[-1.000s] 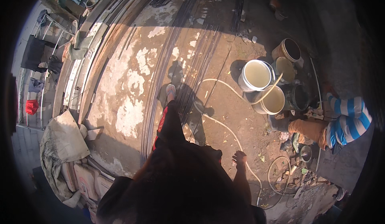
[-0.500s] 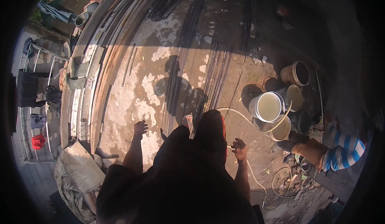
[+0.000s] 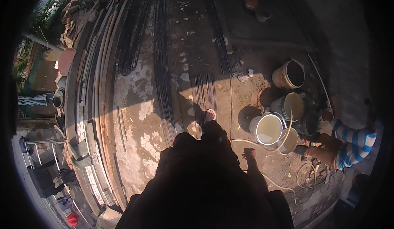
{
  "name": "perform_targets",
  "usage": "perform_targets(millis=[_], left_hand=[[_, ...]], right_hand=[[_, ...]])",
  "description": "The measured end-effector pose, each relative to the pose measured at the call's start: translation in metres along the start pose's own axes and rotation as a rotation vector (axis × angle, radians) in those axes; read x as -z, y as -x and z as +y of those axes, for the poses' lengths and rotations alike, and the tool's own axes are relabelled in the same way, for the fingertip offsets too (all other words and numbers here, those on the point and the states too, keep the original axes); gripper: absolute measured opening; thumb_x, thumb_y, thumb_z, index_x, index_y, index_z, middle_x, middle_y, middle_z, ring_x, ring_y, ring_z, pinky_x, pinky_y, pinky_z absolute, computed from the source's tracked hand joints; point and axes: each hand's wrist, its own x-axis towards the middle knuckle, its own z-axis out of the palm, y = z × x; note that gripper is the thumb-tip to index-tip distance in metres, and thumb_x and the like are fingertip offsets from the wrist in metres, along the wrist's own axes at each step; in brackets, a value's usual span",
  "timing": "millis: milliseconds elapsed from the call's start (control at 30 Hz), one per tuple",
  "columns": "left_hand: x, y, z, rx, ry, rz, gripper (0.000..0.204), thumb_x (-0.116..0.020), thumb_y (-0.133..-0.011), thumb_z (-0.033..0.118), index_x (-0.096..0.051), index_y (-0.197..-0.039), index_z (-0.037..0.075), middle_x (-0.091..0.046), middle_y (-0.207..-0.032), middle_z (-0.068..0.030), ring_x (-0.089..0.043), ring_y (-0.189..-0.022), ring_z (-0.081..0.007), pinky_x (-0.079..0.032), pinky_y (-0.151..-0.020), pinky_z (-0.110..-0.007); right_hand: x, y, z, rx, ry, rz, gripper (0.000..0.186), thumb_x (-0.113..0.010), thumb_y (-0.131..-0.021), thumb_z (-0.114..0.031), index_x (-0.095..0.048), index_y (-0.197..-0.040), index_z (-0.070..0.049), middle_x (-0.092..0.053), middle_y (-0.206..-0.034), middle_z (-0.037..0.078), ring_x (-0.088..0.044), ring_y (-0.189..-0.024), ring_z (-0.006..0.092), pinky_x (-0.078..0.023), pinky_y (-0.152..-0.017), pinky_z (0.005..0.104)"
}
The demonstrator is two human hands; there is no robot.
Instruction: The person gathers and aligns several long metal rods on the ground. They then use a hammer to strike the rods, breaking them into shorter pieces. The person also briefly handles an angle grinder before returning to the rods.
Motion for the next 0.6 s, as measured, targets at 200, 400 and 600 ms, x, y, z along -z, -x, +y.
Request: perform_targets(millis=[200, 400, 600], left_hand=[[0.107, -0.107, 0.016, 0.968, 1.312, 0.331, 0.044, -0.064, -0.1, 0.035, -0.063, -0.129, 0.002, -0.073, -0.107, -0.0115, -0.071, -0.078, -0.0212, -0.055, -0.064, -0.033], [0.147, -0.232, -0.029, 0.929, 1.17, 0.14, 0.042, -0.062, -0.1, 0.037, -0.064, -0.126, 0.004, -0.073, -0.106, -0.009, -0.07, -0.089, -0.0218, -0.054, -0.07, -0.04], [0.24, -0.414, -0.083, 0.817, 0.864, -0.095, 0.04, -0.062, -0.098, 0.039, -0.067, -0.118, 0.005, -0.072, -0.1, -0.0078, -0.069, -0.082, -0.0211, -0.053, -0.065, -0.038]], right_hand=[[-0.177, -0.056, -0.385, 0.743, 0.686, -0.151, 0.041, -0.069, -0.093, -0.022, -0.065, -0.131, -0.005, -0.074, -0.099, 0.011, -0.073, -0.081, 0.0188, -0.06, -0.062, 0.0335], [-0.295, -0.047, -0.656, 0.97, 0.337, -0.132, 0.039, -0.063, -0.098, -0.021, -0.063, -0.133, -0.003, -0.072, -0.107, 0.01, -0.072, -0.087, 0.0177, -0.059, -0.067, 0.033], [-0.333, -0.102, -0.657, 0.518, 0.009, -0.084, 0.036, -0.064, -0.1, -0.02, -0.062, -0.133, -0.006, -0.067, -0.094, 0.004, -0.069, -0.077, 0.017, -0.056, -0.062, 0.0326]])
